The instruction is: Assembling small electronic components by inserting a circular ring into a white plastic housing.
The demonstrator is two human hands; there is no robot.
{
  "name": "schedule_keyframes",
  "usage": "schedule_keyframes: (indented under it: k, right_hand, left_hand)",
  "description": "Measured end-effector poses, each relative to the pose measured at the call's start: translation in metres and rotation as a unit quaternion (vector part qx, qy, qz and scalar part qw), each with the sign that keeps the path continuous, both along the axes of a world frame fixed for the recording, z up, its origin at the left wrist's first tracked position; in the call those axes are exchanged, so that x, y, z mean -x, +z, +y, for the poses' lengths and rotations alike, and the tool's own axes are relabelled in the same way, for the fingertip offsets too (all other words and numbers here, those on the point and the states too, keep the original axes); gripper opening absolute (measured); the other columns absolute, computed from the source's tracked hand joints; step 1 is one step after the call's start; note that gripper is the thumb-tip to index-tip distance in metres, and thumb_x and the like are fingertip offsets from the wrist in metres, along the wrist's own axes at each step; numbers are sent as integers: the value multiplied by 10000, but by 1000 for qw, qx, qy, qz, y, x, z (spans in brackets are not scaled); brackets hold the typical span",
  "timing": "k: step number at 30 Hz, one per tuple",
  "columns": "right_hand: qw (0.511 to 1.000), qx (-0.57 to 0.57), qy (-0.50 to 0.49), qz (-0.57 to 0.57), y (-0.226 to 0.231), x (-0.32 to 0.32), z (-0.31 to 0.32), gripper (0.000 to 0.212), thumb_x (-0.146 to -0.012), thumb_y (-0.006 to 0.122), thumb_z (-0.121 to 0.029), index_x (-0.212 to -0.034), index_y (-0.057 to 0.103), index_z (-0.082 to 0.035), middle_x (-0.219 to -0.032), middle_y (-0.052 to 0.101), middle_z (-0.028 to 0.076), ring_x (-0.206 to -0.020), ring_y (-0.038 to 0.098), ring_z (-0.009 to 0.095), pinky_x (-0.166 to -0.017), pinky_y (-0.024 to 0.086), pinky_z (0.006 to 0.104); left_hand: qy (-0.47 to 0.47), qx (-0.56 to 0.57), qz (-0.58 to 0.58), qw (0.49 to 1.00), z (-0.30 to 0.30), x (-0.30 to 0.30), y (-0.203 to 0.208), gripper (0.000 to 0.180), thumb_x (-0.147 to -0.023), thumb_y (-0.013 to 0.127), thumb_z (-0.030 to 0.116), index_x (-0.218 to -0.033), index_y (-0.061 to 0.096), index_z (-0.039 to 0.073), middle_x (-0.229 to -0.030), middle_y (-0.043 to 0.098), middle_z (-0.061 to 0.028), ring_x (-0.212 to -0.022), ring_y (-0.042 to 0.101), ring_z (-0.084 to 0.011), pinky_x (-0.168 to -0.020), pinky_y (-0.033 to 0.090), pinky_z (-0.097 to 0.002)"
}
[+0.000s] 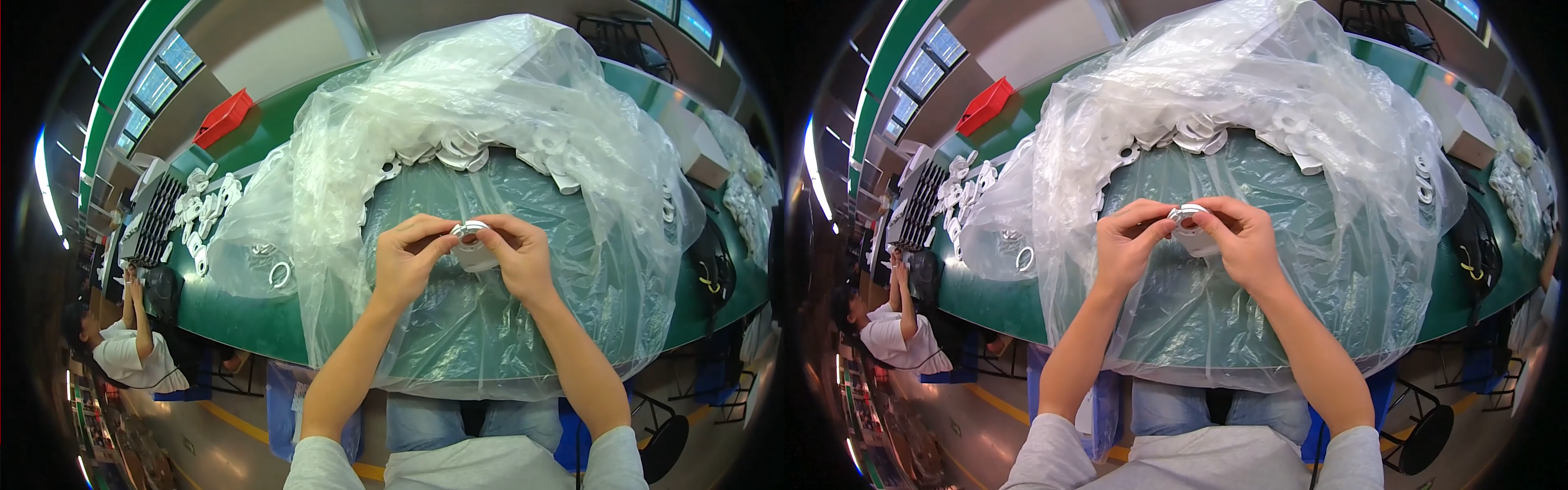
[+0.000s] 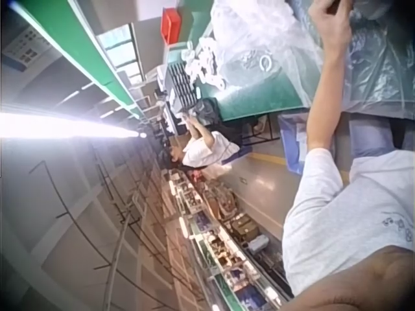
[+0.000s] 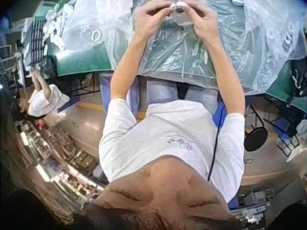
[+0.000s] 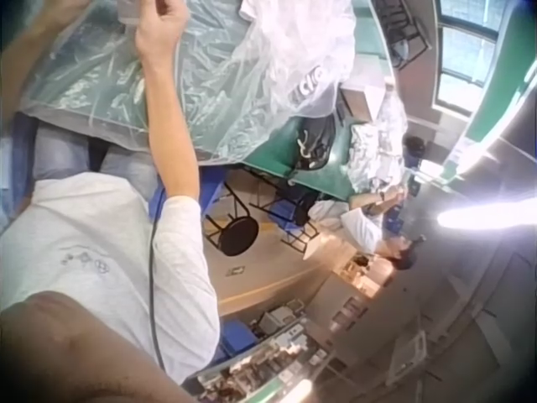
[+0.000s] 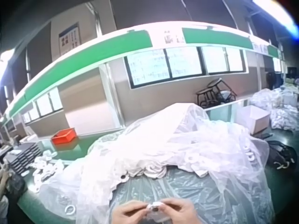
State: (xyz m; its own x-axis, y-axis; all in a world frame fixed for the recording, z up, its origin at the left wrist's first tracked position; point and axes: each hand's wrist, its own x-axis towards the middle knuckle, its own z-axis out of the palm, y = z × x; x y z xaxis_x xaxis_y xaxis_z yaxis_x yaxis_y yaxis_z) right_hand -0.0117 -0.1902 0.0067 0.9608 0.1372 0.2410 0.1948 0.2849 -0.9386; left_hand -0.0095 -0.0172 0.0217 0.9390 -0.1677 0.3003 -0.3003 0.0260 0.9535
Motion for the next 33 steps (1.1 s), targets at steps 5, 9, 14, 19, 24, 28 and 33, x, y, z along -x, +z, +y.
schedule_keyframes:
  k: [5,9,14,19,24,28,33]
  right_hand:
    - [1000,-1,8,-12,-1,1,1,166,-884,584,-27,-1028,636,38,-931,679,83,-867,637,130,-784,500,250]
    - [1000,23,4,2,2,2,0,154,-896,568,-41,-1008,638,38,-905,680,76,-844,633,116,-764,493,237]
    - [997,48,-53,0,1,2,5,145,-900,565,-81,-938,643,36,-818,676,59,-744,616,86,-672,473,220]
    - [995,60,-83,14,-1,0,8,145,-899,558,-86,-900,633,38,-779,670,55,-706,607,81,-641,462,217]
    - [990,114,47,69,-2,-8,-7,143,-916,533,-92,-919,617,24,-788,636,11,-697,565,56,-650,445,203]
    - [988,137,50,57,-6,-9,-11,176,-927,516,-117,-922,620,24,-786,623,-3,-706,550,46,-648,441,202]
    - [994,105,20,35,-9,-9,-5,191,-923,498,-115,-921,625,27,-806,627,-5,-746,555,47,-656,435,203]
  left_hand:
    - [10,-7,-41,999,1,-1,-4,190,-823,611,-65,-994,680,-18,-932,638,-71,-794,607,-108,-677,475,-207]
    - [11,-19,-50,999,0,1,0,188,-827,606,-66,-994,679,-20,-928,637,-68,-795,607,-108,-675,478,-206]
    - [49,-31,-52,997,-7,2,-1,163,-822,604,-66,-964,677,-33,-887,646,-76,-734,607,-109,-633,484,-215]
    - [80,-51,-61,994,-13,4,-5,141,-811,609,-57,-935,674,-40,-828,647,-75,-676,597,-104,-603,478,-212]
    - [74,-70,-29,994,-5,0,-7,126,-813,620,-25,-925,677,-33,-794,639,-66,-641,589,-99,-578,468,-209]
    - [32,-65,45,996,-4,-1,-5,165,-868,580,21,-995,663,-41,-867,653,-60,-694,579,-81,-605,466,-208]
    - [-7,-24,89,996,0,-3,-9,208,-872,570,56,-1040,654,-34,-891,679,-66,-748,614,-84,-616,484,-215]
